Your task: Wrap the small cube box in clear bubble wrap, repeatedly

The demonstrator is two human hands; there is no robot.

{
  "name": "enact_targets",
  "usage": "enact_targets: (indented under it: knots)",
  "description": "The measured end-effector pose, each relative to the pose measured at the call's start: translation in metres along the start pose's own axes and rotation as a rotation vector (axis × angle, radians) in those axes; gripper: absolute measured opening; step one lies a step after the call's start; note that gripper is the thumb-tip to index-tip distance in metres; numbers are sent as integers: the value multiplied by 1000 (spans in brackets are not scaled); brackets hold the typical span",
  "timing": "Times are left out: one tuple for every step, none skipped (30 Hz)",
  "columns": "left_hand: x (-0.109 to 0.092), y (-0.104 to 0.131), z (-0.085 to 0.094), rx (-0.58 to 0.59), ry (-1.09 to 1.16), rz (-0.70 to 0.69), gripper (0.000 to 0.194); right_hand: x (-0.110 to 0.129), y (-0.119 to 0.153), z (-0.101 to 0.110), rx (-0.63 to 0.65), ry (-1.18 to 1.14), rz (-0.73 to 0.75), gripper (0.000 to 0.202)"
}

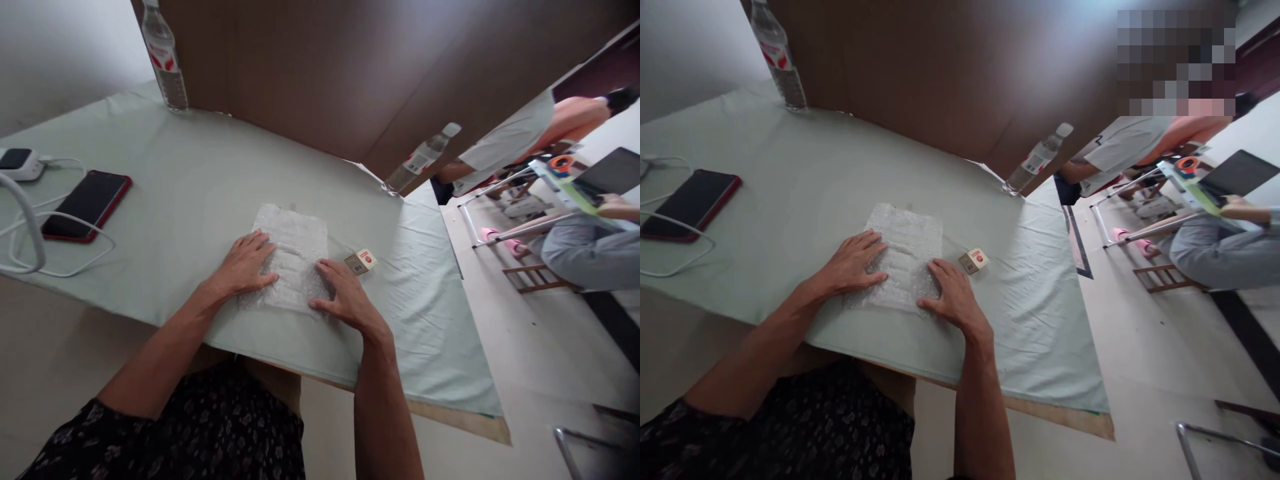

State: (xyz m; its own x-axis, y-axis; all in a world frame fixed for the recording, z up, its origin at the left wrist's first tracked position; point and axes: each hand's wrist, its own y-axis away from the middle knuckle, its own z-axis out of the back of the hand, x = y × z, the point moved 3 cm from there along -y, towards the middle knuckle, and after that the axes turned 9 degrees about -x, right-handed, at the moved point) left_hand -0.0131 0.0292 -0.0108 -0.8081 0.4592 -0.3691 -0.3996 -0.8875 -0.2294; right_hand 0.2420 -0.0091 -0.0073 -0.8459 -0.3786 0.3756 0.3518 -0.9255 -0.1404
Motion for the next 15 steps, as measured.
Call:
enact_targets:
  knots:
    - [0,0,1,-31,14,-7,62,-4,2,0,3,1,-7,77]
    - [0,-1,3,-76,33,-13,60,-6,3,1,3,1,-12,77]
    - [-1,-1,6,-127,55,-16,58,-7,4,2,0,-1,-15,77]
    - [-1,-1,8,-172,79,-16,55,-7,4,2,-5,-4,-16,77]
    - [-2,-2,10,-198,99,-16,52,-7,4,2,-11,-7,-16,76]
    - [-3,-2,11,-196,109,-20,49,-6,4,2,-15,-9,-18,76]
    - [-3,-2,11,-172,107,-31,47,-5,4,2,-20,-10,-22,76]
    - [-4,-1,11,-133,96,-46,46,-5,4,2,-23,-13,-25,76]
    - [-5,-1,10,-94,80,-62,47,-5,4,1,-26,-15,-27,75]
    - [-5,0,9,-62,66,-77,49,-5,4,0,-29,-20,-26,75]
    - [-5,1,8,-41,56,-87,51,-5,4,0,-34,-26,-20,74]
    - [-5,2,8,-28,52,-93,53,-5,5,0,-40,-36,-13,72]
    - [-5,3,8,-20,52,-97,56,-5,6,0,-50,-52,-6,70]
    - [-4,3,7,-13,55,-101,57,-5,7,2,-72,-73,-2,66]
    - [-4,4,7,-8,59,-106,59,-5,7,6,-114,-95,-5,60]
